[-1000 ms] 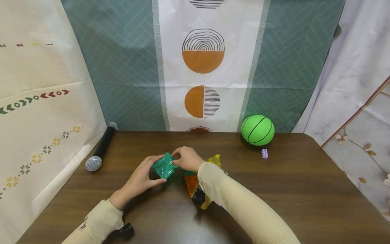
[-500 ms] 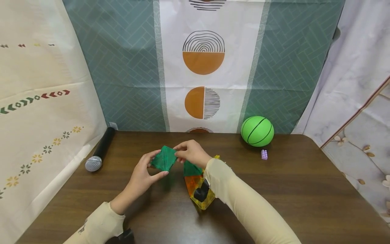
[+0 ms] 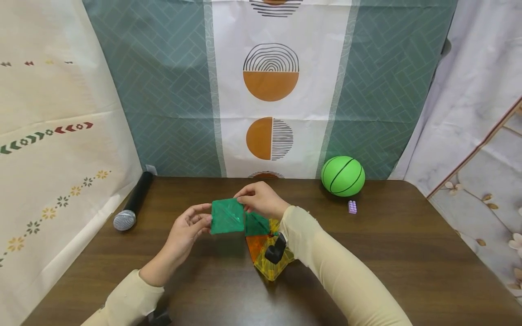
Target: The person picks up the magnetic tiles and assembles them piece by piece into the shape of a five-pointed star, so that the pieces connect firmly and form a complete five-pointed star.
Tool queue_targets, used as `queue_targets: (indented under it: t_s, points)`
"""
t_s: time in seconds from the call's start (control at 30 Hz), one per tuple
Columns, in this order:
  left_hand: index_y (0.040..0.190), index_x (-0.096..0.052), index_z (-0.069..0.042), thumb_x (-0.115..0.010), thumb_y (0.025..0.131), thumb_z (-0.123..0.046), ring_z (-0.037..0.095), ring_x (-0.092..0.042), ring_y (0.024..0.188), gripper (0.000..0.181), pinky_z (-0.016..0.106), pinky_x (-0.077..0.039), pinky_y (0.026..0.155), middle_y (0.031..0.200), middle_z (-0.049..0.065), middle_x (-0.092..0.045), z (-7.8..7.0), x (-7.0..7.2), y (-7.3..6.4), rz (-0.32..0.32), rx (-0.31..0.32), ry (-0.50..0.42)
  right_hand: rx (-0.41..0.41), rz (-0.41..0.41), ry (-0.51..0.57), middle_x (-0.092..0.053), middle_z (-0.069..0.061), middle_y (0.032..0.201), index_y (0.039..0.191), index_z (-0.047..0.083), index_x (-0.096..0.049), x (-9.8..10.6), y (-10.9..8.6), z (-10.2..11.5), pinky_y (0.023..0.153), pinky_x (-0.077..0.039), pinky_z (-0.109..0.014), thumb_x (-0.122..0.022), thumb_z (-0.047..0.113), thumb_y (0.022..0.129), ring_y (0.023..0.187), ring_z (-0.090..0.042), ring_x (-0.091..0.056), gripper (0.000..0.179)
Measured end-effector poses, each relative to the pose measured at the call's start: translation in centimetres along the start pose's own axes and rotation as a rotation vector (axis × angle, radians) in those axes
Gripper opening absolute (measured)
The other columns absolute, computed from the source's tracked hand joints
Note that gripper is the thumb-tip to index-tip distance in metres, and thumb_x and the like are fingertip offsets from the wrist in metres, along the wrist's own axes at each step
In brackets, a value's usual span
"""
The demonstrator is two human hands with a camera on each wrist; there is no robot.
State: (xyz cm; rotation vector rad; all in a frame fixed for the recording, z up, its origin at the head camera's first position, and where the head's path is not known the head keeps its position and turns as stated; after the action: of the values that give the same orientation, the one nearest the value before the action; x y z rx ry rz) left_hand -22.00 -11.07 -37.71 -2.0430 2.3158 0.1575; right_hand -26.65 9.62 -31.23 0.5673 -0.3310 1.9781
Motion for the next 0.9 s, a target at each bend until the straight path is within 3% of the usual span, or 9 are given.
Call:
queue_targets:
  t_s: [0.13,0.3,0.4,0.63,0.83,0.9]
  points:
    - [0.120,-0.052,0.006,-0.059,0.093,-0.004,0.010,-0.061,0.070,0.029,0.028,-0.056,0.070,0.076,-0.006,-0.064,0.3,-0.3,0.0,0.053,0.035,-0.038,0.015,0.023,-0.031,-0.066,-0.007,0.080,0.108,0.003,-0.072,0.2,0.1,0.2,0.065,-0.054,-0.029,-0.058,0.011,0.095,0.070,-0.032,-0.059,0.020]
    - [0.102,-0.056,0.004,-0.061,0.092,-0.004,0.012,-0.065,0.070,0.014,0.027,-0.058,0.070,0.079,-0.003,-0.064,0.9,-0.8,0.0,0.199,0.037,-0.027,0.020,0.046,-0.073,-0.067,-0.007,0.078,0.105,0.004,-0.073,0.5,0.1,0.5,0.064,-0.053,-0.027,-0.060,0.013,0.094,0.077,-0.043,-0.059,0.018]
    - [0.096,-0.056,0.001,-0.064,0.091,-0.006,0.012,-0.067,0.071,0.012,0.029,-0.059,0.072,0.079,-0.001,-0.065,1.3,-1.0,-0.1,0.259,0.030,-0.029,0.010,0.061,-0.091,-0.067,-0.007,0.078,0.103,0.005,-0.073,0.6,0.1,0.5,0.064,-0.052,-0.026,-0.061,0.013,0.094,0.077,-0.043,-0.060,0.017]
    - [0.086,-0.054,-0.008,-0.064,0.090,-0.004,0.013,-0.069,0.071,0.012,0.034,-0.059,0.075,0.078,-0.001,-0.064,2.2,-1.6,-0.4,0.281,0.021,-0.028,-0.021,0.096,-0.118,-0.068,-0.005,0.081,0.102,0.006,-0.074,0.3,0.6,-0.3,0.065,-0.052,-0.028,-0.062,0.013,0.093,0.073,-0.036,-0.060,0.016]
    - [0.083,-0.054,-0.010,-0.065,0.089,-0.003,0.014,-0.068,0.073,0.014,0.039,-0.059,0.079,0.079,-0.002,-0.062,2.8,-2.0,-0.6,0.246,0.021,-0.011,-0.045,0.128,-0.129,-0.066,-0.005,0.087,0.102,0.007,-0.075,-0.1,0.9,-0.7,0.057,-0.044,-0.024,-0.060,0.012,0.095,0.057,-0.019,-0.047,0.017]
    - [0.083,-0.054,-0.010,-0.065,0.089,-0.003,0.013,-0.068,0.073,0.014,0.037,-0.059,0.080,0.079,-0.003,-0.061,3.0,-2.0,-0.7,0.237,0.022,-0.006,-0.048,0.137,-0.146,-0.069,-0.005,0.094,0.102,0.007,-0.075,-0.3,1.0,-0.9,0.058,-0.046,-0.024,-0.059,0.012,0.095,0.057,-0.016,-0.047,0.018]
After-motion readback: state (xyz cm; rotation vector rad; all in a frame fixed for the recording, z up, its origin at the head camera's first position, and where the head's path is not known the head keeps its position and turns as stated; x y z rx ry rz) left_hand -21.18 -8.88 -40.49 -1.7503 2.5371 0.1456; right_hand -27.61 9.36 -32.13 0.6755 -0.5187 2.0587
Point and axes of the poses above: each hand's wrist, its own y-axis towards the middle knuckle, its own x-axis out of the back of the hand, z = x × y, the point moved 3 cm from there along y, towards the middle knuckle
